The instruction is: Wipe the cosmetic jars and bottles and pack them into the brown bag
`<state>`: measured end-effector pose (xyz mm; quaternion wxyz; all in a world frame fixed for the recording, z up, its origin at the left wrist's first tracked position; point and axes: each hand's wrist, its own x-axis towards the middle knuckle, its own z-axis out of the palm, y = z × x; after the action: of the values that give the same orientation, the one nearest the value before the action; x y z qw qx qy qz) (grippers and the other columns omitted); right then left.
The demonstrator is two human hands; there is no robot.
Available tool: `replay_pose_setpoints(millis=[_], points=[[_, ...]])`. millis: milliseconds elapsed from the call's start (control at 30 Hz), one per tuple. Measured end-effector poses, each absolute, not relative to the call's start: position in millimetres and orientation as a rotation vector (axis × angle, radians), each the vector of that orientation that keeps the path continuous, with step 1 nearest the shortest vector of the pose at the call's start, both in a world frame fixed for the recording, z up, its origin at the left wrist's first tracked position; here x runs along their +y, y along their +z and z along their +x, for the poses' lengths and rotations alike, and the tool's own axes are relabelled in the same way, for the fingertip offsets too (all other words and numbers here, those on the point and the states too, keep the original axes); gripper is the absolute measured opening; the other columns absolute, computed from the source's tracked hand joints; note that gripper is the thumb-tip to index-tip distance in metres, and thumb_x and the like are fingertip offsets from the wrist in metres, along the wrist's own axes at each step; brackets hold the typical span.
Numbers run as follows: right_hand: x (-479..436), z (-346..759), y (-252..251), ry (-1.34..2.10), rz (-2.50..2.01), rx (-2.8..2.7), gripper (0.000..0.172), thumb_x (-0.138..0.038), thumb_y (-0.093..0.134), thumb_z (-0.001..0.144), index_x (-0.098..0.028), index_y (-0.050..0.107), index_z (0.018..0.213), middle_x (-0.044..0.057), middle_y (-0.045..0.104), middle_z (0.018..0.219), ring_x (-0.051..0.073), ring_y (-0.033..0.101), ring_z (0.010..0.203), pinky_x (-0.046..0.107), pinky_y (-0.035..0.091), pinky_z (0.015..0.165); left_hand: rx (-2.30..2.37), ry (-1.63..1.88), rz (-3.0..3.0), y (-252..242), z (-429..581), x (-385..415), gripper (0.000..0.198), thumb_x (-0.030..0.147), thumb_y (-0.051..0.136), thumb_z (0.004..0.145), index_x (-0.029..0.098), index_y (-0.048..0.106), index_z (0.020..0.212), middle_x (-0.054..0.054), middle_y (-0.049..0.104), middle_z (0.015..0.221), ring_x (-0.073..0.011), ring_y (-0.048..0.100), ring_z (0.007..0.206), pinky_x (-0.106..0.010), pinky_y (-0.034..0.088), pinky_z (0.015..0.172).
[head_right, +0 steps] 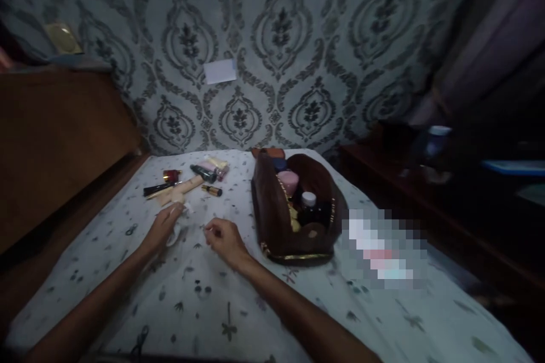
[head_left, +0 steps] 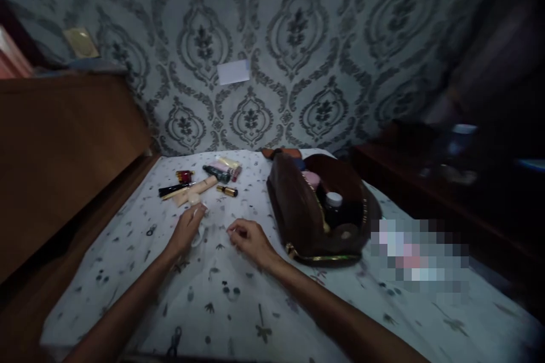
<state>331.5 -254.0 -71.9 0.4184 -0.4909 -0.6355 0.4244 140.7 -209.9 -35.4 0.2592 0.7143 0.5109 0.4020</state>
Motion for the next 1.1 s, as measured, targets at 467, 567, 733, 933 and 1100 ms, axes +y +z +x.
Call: replay_pose_setpoints(millis=[467,567,733,933,1100], points=[[-263.1,328.3,-93.6,0.972,-1.194,-1.630,0.021,-0.035,0.053,0.081,-0.019,0.066,0.079,-0.002,0.053,0.055,0.015,0.048,0.054,0.027,0.035,0.054,2.112,1.313,1.837,-19.9,32.1,-70.1,0.026,0.033,0.032,0.091,0.020,0.056,0.091,-0.003,0.064,0.081,-0.0212,0.062,0.088,-0.028,0.046,0.074],[-263.5,328.9,-90.7,0.980,-1.209,-1.630,0.017,-0.034,0.054,0.079,-0.021,0.066,0.077,-0.001,0.055,0.056,0.018,0.049,0.055,0.030,0.036,0.056,2.237,1.110,1.877,-23.6,48.3,-50.5,0.029,0.036,0.034,0.094,0.019,0.057,0.100,-0.009,0.068,0.093,-0.0258,0.064,0.094,-0.033,0.046,0.077],[-266.6,329.3,-85.0,1.025,-1.208,-1.623,0.014,-0.033,0.054,0.081,-0.024,0.065,0.077,0.000,0.055,0.056,0.020,0.050,0.055,0.033,0.036,0.055,2.394,0.795,1.907,-35.3,79.3,-30.9,0.057,0.057,0.048,0.087,0.007,0.054,0.114,-0.029,0.060,0.121,-0.0412,0.057,0.115,-0.045,0.045,0.085],[-265.1,327.8,-87.2,0.990,-1.231,-1.629,0.017,-0.027,0.051,0.080,-0.019,0.066,0.078,-0.003,0.052,0.056,0.013,0.046,0.055,0.026,0.035,0.055,2.378,0.490,1.916,-34.1,90.0,-20.8,0.048,0.051,0.060,0.079,0.008,0.062,0.102,-0.027,0.068,0.106,-0.0396,0.065,0.100,-0.041,0.048,0.076],[-264.6,330.0,-89.3,1.035,-1.175,-1.581,0.016,-0.029,0.054,0.082,-0.019,0.065,0.078,-0.003,0.054,0.057,0.013,0.048,0.055,0.025,0.036,0.055,2.229,0.588,2.174,-16.5,94.0,-47.6,0.036,0.042,0.059,0.082,0.013,0.060,0.102,-0.019,0.066,0.111,-0.0324,0.063,0.104,-0.035,0.047,0.079]])
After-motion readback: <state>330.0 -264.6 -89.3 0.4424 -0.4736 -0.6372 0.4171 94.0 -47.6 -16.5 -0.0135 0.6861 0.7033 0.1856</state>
